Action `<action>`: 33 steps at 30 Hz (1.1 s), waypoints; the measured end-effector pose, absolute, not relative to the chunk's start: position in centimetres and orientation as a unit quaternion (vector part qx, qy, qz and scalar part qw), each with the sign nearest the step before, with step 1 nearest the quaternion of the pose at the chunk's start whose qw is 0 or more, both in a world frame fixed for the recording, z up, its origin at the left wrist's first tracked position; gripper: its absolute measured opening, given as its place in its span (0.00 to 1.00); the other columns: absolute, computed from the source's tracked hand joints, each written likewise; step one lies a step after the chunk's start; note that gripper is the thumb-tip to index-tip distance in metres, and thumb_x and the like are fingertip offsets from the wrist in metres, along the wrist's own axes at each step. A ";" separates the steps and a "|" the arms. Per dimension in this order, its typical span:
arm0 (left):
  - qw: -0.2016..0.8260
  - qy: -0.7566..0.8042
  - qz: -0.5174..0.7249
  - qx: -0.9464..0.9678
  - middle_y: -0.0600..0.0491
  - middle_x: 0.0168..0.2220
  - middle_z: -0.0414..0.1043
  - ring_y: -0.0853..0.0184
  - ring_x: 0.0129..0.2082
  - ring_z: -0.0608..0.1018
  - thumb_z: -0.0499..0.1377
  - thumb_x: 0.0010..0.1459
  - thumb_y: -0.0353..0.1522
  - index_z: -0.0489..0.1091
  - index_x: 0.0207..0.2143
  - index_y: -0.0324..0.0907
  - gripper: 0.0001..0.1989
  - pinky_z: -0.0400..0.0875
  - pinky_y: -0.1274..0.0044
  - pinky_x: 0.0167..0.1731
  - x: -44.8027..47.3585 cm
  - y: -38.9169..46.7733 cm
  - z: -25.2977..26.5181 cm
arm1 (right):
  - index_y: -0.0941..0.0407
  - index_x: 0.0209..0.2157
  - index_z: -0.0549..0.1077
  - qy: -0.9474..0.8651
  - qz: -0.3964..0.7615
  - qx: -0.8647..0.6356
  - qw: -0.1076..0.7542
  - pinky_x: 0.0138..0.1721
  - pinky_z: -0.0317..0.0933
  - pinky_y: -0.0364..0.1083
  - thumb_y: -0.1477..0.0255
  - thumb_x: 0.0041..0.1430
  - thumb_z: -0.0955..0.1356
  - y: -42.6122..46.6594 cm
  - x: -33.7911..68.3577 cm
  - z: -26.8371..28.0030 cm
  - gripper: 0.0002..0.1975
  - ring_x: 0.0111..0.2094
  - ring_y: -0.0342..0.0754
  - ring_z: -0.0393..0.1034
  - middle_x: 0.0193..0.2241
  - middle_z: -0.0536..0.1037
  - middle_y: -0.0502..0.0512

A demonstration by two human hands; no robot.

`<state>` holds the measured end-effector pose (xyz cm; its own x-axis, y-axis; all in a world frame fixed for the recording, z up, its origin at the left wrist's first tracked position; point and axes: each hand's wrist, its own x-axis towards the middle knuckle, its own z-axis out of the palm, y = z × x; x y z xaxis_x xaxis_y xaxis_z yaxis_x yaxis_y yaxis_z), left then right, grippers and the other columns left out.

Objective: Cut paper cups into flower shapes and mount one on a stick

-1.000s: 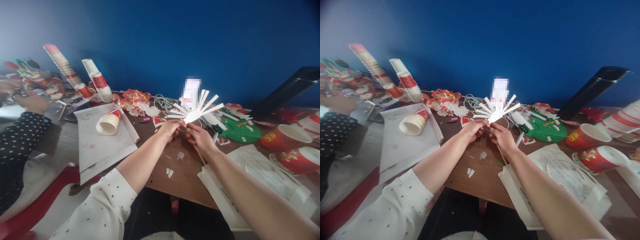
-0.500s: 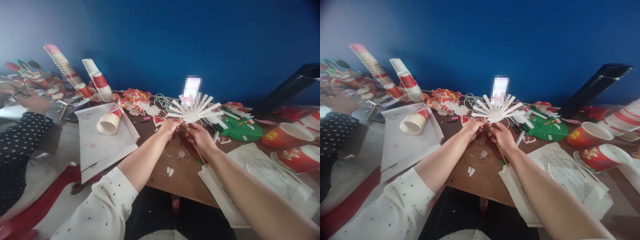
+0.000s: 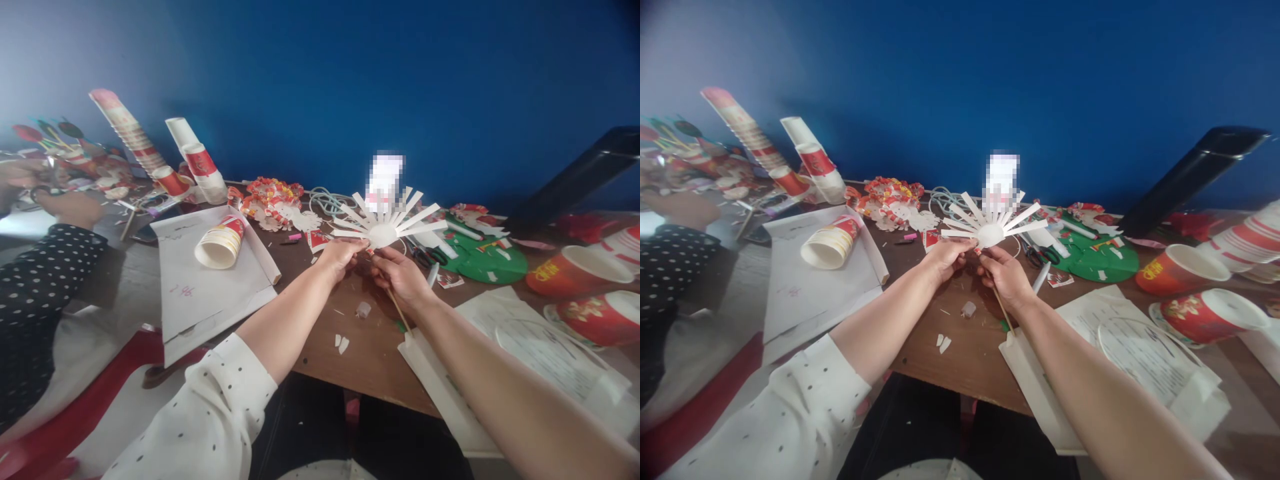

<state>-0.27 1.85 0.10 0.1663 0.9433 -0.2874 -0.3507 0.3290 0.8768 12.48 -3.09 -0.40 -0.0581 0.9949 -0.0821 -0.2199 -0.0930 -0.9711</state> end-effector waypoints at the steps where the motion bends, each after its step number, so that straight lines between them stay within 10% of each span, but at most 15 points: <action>1: 0.687 0.438 0.472 0.337 0.55 0.19 0.66 0.80 0.16 0.60 0.66 0.46 0.27 0.72 0.24 0.35 0.04 0.50 0.84 0.15 -0.3 1.9 0.1 | 0.56 0.33 0.71 -0.429 0.587 -0.449 0.519 0.16 0.44 0.37 0.70 0.43 0.72 -3.1 12.5 -0.4 0.12 0.22 0.38 0.57 0.21 0.65 0.46; 33: 0.639 0.481 0.407 0.440 0.51 0.25 0.73 0.75 0.21 0.69 0.70 0.41 0.38 0.74 0.27 0.37 0.14 0.59 0.83 0.19 -1.2 1.5 0.6 | 0.58 0.34 0.75 -0.406 0.593 -0.487 0.496 0.14 0.41 0.36 0.72 0.40 0.73 -2.1 13.7 -0.5 0.14 0.22 0.38 0.59 0.29 0.73 0.54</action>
<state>-1.16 1.54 0.56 0.2058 0.9445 -0.2560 -0.0977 0.2801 0.9550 13.69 -2.09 -0.54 -0.0343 0.9840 -0.1748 -0.1926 -0.1781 -0.9650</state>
